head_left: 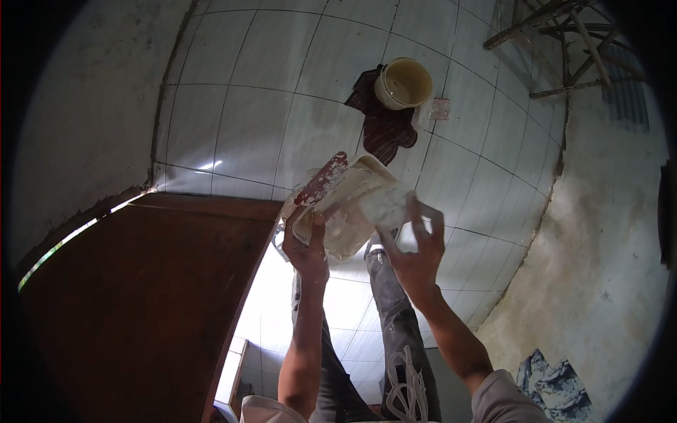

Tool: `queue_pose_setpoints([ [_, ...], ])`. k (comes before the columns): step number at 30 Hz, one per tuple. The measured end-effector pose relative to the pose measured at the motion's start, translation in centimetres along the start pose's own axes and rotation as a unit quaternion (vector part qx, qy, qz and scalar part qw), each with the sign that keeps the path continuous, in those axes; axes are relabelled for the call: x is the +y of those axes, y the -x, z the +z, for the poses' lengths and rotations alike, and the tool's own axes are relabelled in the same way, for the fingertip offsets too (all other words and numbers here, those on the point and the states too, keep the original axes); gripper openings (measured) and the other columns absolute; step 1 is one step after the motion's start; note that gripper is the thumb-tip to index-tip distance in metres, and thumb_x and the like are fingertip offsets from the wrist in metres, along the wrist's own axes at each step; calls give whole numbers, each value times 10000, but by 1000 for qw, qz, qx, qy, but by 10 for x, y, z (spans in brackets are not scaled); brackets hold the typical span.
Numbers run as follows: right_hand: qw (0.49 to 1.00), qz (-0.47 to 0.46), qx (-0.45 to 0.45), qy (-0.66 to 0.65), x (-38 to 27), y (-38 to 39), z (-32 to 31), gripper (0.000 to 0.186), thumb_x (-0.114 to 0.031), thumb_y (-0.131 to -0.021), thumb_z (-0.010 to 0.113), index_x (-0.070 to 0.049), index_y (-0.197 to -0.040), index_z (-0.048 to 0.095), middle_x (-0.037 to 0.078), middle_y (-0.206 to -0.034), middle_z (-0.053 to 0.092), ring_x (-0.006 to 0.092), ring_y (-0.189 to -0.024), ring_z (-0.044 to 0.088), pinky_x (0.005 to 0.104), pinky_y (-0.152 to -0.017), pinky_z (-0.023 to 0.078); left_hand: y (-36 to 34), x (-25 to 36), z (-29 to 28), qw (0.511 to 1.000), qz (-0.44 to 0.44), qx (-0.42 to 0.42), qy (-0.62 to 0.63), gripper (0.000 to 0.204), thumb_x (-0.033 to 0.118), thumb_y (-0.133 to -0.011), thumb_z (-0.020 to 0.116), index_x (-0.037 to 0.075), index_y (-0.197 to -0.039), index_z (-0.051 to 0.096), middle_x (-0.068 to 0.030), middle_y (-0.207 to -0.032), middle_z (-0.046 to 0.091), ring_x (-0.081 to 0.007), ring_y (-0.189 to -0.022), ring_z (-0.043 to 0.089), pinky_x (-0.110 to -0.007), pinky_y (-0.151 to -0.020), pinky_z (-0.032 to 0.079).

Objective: Applying plaster or putty to a wall or ceiling surface using a tray and a putty knife.

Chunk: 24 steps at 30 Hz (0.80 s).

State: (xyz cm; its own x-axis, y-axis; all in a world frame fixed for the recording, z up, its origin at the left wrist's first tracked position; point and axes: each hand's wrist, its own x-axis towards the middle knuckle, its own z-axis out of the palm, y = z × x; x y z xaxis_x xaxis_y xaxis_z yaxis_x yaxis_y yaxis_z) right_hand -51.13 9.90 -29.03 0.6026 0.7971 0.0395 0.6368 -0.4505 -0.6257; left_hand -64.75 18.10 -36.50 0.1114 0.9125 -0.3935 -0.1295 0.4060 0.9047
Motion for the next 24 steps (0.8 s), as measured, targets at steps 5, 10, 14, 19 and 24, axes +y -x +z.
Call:
queue_pose_setpoints([
  [5,999,-32,1,-39,-3,-1,2,647,-100,-680,811,-33,-1269,553,131,-1160,507,271,-993,572,363,-793,533,-1,-1,-1,1000,-3,-6,-1,310,61,-878,658,-9,-1170,582,-88,-1131,605,-162,-1052,542,-309,-957,404],
  [10,1000,2,24,1,4,-4,-2,647,-71,-679,803,-42,-1274,551,134,-1180,515,279,-1079,552,344,-796,563,-1,3,1,1000,-7,-8,-7,311,57,-875,660,-6,-1170,583,-86,-1128,608,-158,-1044,546,-303,-951,408],
  [14,997,-43,-16,-58,2,4,2,642,-76,-688,805,-86,-1280,558,125,-1197,521,288,-1074,552,359,-821,565,-2,1,-1,1000,-18,0,14,313,57,-876,660,-2,-1174,584,-86,-1141,608,-157,-1053,548,-304,-953,412],
  [19,1000,-12,18,-21,4,1,5,618,-82,-680,797,-92,-1258,578,114,-1177,526,279,-1065,554,349,-795,542,-1,1,1,1000,-7,-5,13,318,59,-879,658,1,-1183,582,-86,-1161,604,-163,-1071,544,-313,-967,406],
  [24,998,-57,15,-12,6,2,7,621,-94,-685,801,-98,-1263,572,107,-1188,519,286,-1083,547,364,-792,541,-2,-1,1,1000,-1,-9,28,319,62,-881,655,3,-1186,582,-80,-1164,602,-166,-1083,538,-320,-974,401],
])
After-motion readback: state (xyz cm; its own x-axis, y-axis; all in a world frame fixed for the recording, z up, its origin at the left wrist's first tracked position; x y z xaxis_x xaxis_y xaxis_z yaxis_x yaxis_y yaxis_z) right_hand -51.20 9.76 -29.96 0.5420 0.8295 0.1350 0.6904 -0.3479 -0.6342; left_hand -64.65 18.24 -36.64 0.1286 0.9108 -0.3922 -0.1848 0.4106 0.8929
